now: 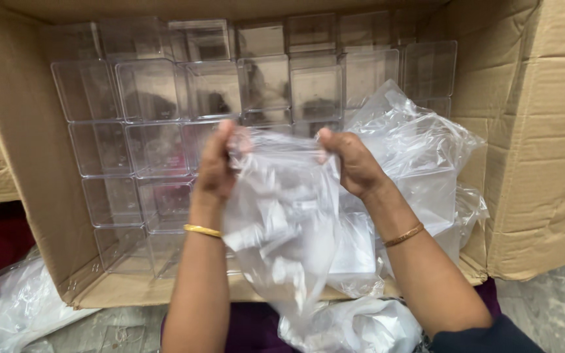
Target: The person sits on the floor with a cardboard box of clear plastic boxes and removes each plastic box from its plastic bag, placing the unpacked boxes back into the cardboard box and setting the empty bags aside.
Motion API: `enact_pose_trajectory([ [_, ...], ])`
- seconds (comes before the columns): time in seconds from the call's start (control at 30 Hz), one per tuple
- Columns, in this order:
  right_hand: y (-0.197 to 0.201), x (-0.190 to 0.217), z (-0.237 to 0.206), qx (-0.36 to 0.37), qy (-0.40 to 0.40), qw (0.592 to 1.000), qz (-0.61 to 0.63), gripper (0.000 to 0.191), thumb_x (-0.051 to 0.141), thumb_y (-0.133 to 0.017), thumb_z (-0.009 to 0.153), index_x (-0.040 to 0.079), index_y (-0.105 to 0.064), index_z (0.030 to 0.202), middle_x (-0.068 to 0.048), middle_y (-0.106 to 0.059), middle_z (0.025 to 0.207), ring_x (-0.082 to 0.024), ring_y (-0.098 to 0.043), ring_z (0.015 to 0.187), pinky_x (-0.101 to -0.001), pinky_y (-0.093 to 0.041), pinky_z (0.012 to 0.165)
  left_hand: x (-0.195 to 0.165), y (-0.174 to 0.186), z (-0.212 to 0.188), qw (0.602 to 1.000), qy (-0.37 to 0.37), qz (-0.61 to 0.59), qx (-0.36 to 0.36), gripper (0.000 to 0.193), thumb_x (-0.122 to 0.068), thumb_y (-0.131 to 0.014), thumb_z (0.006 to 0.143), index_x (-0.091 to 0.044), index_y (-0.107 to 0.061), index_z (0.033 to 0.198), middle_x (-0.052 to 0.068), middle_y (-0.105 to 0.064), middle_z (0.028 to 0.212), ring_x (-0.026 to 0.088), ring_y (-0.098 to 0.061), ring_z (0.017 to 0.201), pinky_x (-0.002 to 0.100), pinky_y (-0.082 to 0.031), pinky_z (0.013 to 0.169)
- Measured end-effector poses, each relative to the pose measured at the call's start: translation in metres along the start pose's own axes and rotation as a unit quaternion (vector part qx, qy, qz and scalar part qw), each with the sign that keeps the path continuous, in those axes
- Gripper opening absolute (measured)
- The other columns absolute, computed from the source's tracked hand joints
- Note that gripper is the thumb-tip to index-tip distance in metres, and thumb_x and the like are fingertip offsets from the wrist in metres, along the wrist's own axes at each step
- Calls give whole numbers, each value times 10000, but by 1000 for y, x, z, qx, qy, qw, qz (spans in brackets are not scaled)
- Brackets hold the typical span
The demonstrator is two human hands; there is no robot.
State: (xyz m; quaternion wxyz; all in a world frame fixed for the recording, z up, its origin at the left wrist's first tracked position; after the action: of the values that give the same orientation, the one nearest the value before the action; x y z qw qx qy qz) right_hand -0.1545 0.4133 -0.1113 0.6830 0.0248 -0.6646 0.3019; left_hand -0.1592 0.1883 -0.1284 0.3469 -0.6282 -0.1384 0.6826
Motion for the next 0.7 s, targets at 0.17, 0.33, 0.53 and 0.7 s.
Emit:
enact_pose_trajectory([
  [0.17,-15,51,11,92,172,965,175,179,200,-668,1005,81,-679,873,12,-596,791,-125,-622,820,-339,-584,947,-23,29,14,945,39,326,0,298,-350,-713,999,-139,-577,838,-51,-560,809,67,-504,738,266,-388,633],
  [0.33,-32,49,88,-54,118,985,-117,107,31,-654,953,57,-624,1052,13,-579,870,-93,-520,723,-274,-434,635,-111,29,40,722,-213,632,-181,286,-354,-723,977,-102,-599,928,109,-713,854,260,-717,780,407,-554,695],
  [0.53,-67,70,151,-120,284,845,-437,107,50,-606,976,40,-584,1080,-107,-683,995,-227,-679,947,-353,-543,838,-147,44,81,602,-77,722,-331,266,-227,-549,1016,-81,-550,1238,275,-699,920,511,-670,856,581,-515,737],
  [0.7,-74,62,189,-173,240,826,-480,242,44,-535,949,59,-577,1187,-203,-705,1156,-370,-673,1093,-453,-525,927,-146,44,92,562,-90,731,-375,258,-191,-554,1009,-34,-563,1214,264,-706,980,508,-673,899,585,-518,769],
])
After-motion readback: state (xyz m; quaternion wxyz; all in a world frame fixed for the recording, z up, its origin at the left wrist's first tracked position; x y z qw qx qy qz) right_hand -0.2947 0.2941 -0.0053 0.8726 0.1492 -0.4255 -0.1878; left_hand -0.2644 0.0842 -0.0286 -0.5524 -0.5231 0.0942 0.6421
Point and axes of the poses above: each hand's wrist, its own z-axis towards the middle knuckle, its own y-axis out of the back of the hand, x = y × z, the point moved 8 cm from there along z, towards the middle knuckle
